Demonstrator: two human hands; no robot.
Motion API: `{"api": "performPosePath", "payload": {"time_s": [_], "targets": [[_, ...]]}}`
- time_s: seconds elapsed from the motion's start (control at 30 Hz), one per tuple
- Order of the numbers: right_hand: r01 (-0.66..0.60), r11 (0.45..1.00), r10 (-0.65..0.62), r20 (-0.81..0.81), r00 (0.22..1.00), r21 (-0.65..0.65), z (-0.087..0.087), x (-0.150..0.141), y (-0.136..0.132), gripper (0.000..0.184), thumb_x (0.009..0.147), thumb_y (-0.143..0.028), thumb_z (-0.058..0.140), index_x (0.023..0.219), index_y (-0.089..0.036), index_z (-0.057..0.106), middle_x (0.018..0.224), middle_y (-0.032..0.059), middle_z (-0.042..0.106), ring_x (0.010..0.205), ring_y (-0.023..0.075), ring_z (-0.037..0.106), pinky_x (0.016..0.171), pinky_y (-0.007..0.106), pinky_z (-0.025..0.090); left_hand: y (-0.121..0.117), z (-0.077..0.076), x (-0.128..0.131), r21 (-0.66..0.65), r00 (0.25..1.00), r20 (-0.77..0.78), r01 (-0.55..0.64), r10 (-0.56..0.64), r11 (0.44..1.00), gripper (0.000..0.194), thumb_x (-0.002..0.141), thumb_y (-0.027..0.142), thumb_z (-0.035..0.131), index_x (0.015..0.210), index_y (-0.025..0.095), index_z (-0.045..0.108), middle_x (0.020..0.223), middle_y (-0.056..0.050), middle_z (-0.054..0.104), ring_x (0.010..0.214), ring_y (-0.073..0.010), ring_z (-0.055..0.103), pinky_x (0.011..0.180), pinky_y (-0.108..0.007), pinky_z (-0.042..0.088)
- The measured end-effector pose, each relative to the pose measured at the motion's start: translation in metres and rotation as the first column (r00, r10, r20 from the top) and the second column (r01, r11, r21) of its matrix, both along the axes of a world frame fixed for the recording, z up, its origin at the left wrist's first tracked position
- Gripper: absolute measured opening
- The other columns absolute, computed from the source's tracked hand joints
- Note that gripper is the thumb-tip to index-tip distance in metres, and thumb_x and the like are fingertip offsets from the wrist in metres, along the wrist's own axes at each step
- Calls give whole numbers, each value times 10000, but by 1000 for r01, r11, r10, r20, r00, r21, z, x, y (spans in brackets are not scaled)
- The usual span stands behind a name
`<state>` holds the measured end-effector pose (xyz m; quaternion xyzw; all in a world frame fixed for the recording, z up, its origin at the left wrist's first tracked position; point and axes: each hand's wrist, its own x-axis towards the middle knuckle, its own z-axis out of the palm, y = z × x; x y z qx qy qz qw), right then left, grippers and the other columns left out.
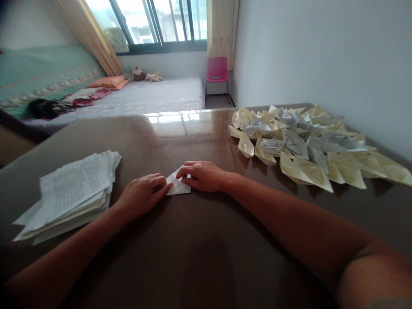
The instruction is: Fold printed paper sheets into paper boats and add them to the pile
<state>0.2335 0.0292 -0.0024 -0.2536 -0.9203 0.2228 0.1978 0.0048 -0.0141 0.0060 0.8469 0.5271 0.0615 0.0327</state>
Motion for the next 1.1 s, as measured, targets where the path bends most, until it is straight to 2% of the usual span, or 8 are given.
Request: {"api": "performPosePath", "payload": {"time_s": [0.23,0.33,0.43,0.53,0.6,0.8,0.93,1.1], "targets": [[-78,997,78,23,997,3,4,2,-1,188,882,-275,572,1008,-264,711,1026,24,636,898,140,599,802,254,434,-1,-2,0,-3,1000,-24,-5,5,1000,387,919,475,388,688,206,544,731,5,571,615,-126,506,562,-257,312],[-105,994,104,30,994,27,5,2,0,188,891,-300,572,1006,-271,718,1074,23,634,949,145,595,842,263,434,-5,-1,1,102,999,-34,-8,11,995,310,919,460,423,807,221,586,834,-13,594,733,-160,540,590,-260,362],[-116,991,113,36,993,68,4,2,1,195,896,-319,571,1021,-278,714,1097,19,637,982,151,583,870,279,430,-11,2,4,234,990,-66,134,-122,963,206,934,349,448,945,227,614,950,-40,609,914,-201,531,689,-280,431],[-120,989,119,20,993,84,1,1,2,199,894,-338,575,1015,-272,717,1064,21,655,969,151,583,875,287,435,-21,7,10,207,935,-190,338,-301,918,176,916,195,480,1013,194,626,972,-56,628,933,-204,536,761,-293,468],[-123,989,123,13,992,81,-1,0,3,198,890,-336,579,1010,-263,719,1042,29,666,953,150,588,886,295,436,-29,8,15,170,902,-277,384,-330,907,204,890,134,494,1044,147,628,976,-83,638,917,-214,560,782,-314,486],[-116,992,116,-6,993,46,-3,0,3,213,871,-336,603,1017,-234,722,1001,55,668,914,154,603,853,289,451,-53,0,36,223,901,-380,307,-208,925,323,882,89,419,1149,24,587,976,-186,643,841,-261,618,685,-367,509],[-109,994,109,-28,994,-15,-5,-2,5,211,876,-296,588,1022,-220,720,1022,59,648,898,149,612,822,267,456,-57,0,40,233,912,-367,282,-185,931,347,898,132,429,1215,85,563,1017,-195,646,856,-264,635,688,-369,510],[-47,996,50,33,998,-80,-4,-8,16,226,866,-293,591,1041,-222,715,963,40,618,791,125,597,756,236,453,-50,1,35,199,916,-349,278,-197,940,355,898,166,439,1233,153,554,1055,-177,643,898,-277,635,706,-393,517]]}}
